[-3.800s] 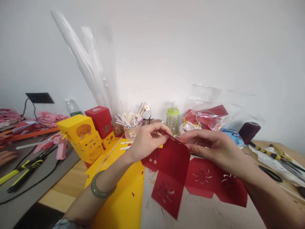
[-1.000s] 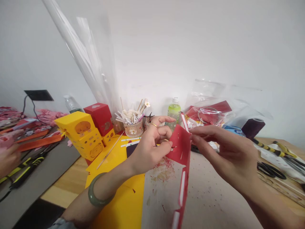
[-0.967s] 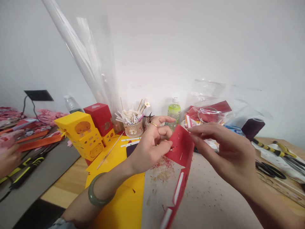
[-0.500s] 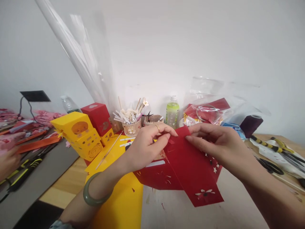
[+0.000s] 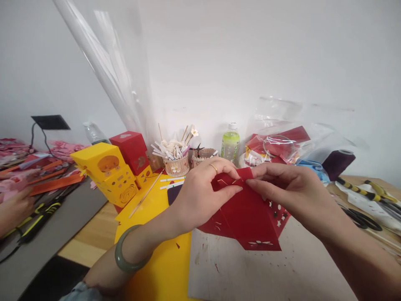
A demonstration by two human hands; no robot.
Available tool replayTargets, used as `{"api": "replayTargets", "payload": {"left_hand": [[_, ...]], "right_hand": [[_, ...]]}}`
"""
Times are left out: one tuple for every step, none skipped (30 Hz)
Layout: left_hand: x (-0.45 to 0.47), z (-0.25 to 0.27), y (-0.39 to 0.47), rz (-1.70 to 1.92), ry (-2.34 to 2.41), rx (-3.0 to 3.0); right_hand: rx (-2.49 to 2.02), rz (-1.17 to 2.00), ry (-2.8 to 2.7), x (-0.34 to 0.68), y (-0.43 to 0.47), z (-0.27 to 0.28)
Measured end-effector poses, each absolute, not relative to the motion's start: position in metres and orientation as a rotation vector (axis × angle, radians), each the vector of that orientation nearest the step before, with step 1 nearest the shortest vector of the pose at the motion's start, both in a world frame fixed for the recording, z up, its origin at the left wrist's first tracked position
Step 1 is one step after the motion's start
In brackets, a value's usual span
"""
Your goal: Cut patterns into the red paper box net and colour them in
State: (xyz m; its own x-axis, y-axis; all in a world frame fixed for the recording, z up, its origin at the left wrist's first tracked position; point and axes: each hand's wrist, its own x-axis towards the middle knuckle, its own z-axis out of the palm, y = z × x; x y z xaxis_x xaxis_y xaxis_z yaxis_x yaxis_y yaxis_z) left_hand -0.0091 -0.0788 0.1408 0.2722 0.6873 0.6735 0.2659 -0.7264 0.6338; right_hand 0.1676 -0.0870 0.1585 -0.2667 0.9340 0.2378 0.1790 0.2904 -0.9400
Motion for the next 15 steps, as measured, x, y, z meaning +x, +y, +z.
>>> {"api": "replayTargets", "payload": {"left_hand": [[-0.0094,0.1412,-0.0781,1.43,0.847,2.096],[-0.0099,0.1415,-0.0773,1.405,0.833,2.032],[-0.0105,0.1419,-0.0765,1.371,0.822,1.965],[-0.0112,0.1423,-0.0756,1.33,0.813,1.901],[-0.0121,0.1426,-0.0747,1.285,0.806,1.841],[-0.0128,0.1429,-0.0738,1.238,0.803,1.789],[-0.0136,0.1432,-0.0729,1.2,0.797,1.749],[-0.0142,0.1436,-0.0721,1.17,0.789,1.721],[-0.0147,0.144,-0.0714,1.15,0.783,1.706],[-0.015,0.1444,-0.0709,1.138,0.779,1.701],[-0.0152,0.1449,-0.0705,1.132,0.776,1.704],[-0.0154,0.1455,-0.0703,1.131,0.775,1.709],[-0.0154,0.1462,-0.0703,1.132,0.779,1.714],[-0.0154,0.1468,-0.0704,1.133,0.785,1.718],[-0.0153,0.1475,-0.0706,1.135,0.789,1.722]], "right_hand": [[-1.029,1.064,-1.664,0.1668,-0.0868,0.1579],[-1.035,1.063,-1.65,0.1659,-0.0867,0.1573],[-1.043,1.064,-1.636,0.165,-0.0866,0.1569],[-1.046,1.067,-1.626,0.1642,-0.0863,0.1565],[-1.047,1.069,-1.623,0.1637,-0.0859,0.1561],[-1.047,1.071,-1.625,0.1635,-0.0852,0.1557],[-1.043,1.072,-1.632,0.1635,-0.0843,0.1552],[-1.033,1.08,-1.642,0.1638,-0.0834,0.1548],[-1.03,1.084,-1.642,0.1641,-0.0826,0.1543],[-1.034,1.084,-1.634,0.1645,-0.0819,0.1538],[-1.043,1.083,-1.627,0.1648,-0.0814,0.1534],[-1.055,1.081,-1.622,0.165,-0.081,0.1531],[-1.07,1.078,-1.62,0.165,-0.0809,0.1529],[-1.084,1.075,-1.62,0.1648,-0.081,0.1528],[-1.097,1.069,-1.617,0.1644,-0.0812,0.1527]]}}
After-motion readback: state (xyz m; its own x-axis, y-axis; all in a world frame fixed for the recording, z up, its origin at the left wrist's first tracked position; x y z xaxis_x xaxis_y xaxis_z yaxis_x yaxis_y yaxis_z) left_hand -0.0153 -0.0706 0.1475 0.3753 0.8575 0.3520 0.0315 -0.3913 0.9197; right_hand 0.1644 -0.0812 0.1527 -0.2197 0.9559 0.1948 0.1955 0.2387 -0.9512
